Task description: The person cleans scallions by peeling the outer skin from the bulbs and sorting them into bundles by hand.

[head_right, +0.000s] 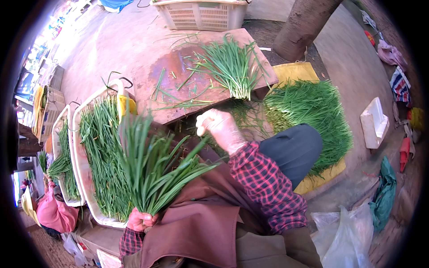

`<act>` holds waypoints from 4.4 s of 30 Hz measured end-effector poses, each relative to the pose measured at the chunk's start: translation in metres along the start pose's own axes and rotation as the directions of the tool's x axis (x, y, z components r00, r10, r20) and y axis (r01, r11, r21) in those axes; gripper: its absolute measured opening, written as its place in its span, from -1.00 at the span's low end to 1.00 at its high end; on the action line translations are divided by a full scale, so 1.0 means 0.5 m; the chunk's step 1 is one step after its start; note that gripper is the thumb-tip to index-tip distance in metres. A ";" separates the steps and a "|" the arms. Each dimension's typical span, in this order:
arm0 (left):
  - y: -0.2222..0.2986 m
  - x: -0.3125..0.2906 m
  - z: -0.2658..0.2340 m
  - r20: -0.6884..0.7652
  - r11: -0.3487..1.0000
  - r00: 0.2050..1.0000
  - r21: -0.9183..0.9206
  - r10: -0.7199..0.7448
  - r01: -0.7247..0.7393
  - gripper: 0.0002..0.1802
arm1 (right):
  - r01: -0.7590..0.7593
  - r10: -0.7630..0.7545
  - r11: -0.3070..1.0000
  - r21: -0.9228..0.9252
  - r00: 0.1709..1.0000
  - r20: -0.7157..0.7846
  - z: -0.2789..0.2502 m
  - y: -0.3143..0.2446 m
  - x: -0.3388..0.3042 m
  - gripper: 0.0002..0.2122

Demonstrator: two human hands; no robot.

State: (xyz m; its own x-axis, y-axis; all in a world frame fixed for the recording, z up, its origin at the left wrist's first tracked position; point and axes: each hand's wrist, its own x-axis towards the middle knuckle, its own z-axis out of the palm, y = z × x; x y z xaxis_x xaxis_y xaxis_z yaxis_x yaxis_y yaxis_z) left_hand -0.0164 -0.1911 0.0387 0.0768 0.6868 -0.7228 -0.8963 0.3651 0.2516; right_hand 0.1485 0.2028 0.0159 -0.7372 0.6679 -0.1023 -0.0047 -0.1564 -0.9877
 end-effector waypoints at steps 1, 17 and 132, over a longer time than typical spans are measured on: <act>-0.003 -0.004 -0.012 0.010 1.000 1.000 -0.006 0.013 -0.013 -0.44 | 0.012 -0.017 0.995 -0.102 0.999 -0.044 -0.015 -0.011 0.000 -0.86; -0.026 -0.024 -0.100 -0.003 0.993 0.993 -0.001 0.121 -0.121 -0.34 | -0.258 0.175 0.928 0.271 0.939 0.296 0.052 0.043 -0.029 -0.77; 0.103 0.237 0.230 0.165 0.875 0.909 0.252 0.382 -0.413 -0.62 | -0.031 0.049 0.995 0.091 0.978 -0.202 0.127 -0.055 -0.030 -0.75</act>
State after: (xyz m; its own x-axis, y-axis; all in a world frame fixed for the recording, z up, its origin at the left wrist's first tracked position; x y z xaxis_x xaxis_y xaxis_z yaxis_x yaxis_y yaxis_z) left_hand -0.0032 -0.0184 0.0401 -0.2004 0.8676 -0.4551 -0.7058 0.1943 0.6812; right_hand 0.1168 0.1507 0.0524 -0.5845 0.7928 -0.1728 -0.0428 -0.2428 -0.9691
